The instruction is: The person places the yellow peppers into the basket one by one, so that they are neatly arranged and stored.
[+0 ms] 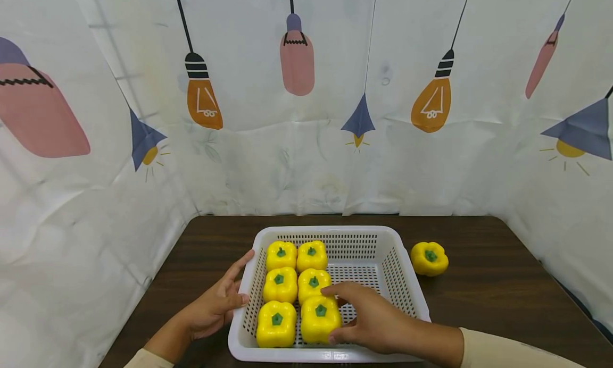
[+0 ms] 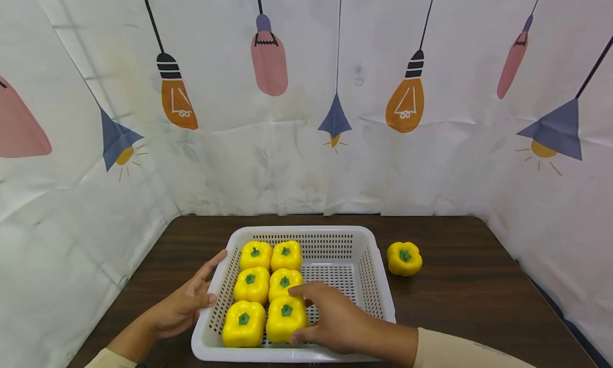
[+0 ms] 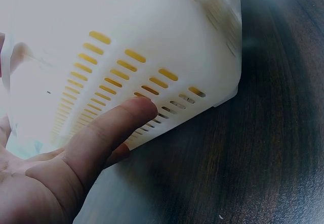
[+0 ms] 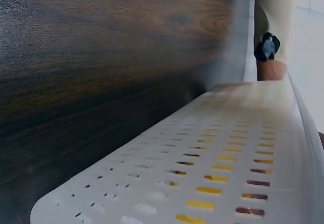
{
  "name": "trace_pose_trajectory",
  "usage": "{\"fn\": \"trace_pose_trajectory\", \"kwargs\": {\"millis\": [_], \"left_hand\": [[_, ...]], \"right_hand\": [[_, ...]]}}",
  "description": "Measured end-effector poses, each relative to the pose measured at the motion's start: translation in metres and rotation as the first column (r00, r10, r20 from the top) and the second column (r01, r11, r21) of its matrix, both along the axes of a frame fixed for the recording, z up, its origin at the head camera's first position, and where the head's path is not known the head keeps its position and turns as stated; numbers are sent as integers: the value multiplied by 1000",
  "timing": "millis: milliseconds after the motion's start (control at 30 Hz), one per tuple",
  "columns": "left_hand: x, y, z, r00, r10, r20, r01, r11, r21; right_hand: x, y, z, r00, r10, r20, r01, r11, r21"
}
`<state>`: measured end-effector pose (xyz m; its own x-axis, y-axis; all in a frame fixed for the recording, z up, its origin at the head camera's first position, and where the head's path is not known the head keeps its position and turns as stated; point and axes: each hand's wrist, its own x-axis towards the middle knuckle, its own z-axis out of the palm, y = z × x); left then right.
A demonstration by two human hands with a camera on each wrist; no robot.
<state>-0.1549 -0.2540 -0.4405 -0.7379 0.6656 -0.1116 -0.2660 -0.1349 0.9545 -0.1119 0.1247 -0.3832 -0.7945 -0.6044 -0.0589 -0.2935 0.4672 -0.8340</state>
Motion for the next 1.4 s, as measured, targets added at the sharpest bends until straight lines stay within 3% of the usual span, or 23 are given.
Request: {"fn": "trace_pose_trajectory", "kwargs": {"millis": [433,667,933,1400], "left_hand": [[0,0,0,1000,-2,-6,2,1000,0],[1,1,1,1000,-1,-8,1,1000,-2],[2,1,2,1000,-2,-11,2,1000,1],[2,1,3,1000,-2,-15,2,1000,-1]], "right_hand": [[0,-9,-8,989,29,-147,-17,997,81],[-1,-12,-14,993,21,-115,-7,993,120],[-1,-12,-14,998,24,-52,-19,995,96],[-1,-5,-8,998,14,-57,-11,998,62]]}}
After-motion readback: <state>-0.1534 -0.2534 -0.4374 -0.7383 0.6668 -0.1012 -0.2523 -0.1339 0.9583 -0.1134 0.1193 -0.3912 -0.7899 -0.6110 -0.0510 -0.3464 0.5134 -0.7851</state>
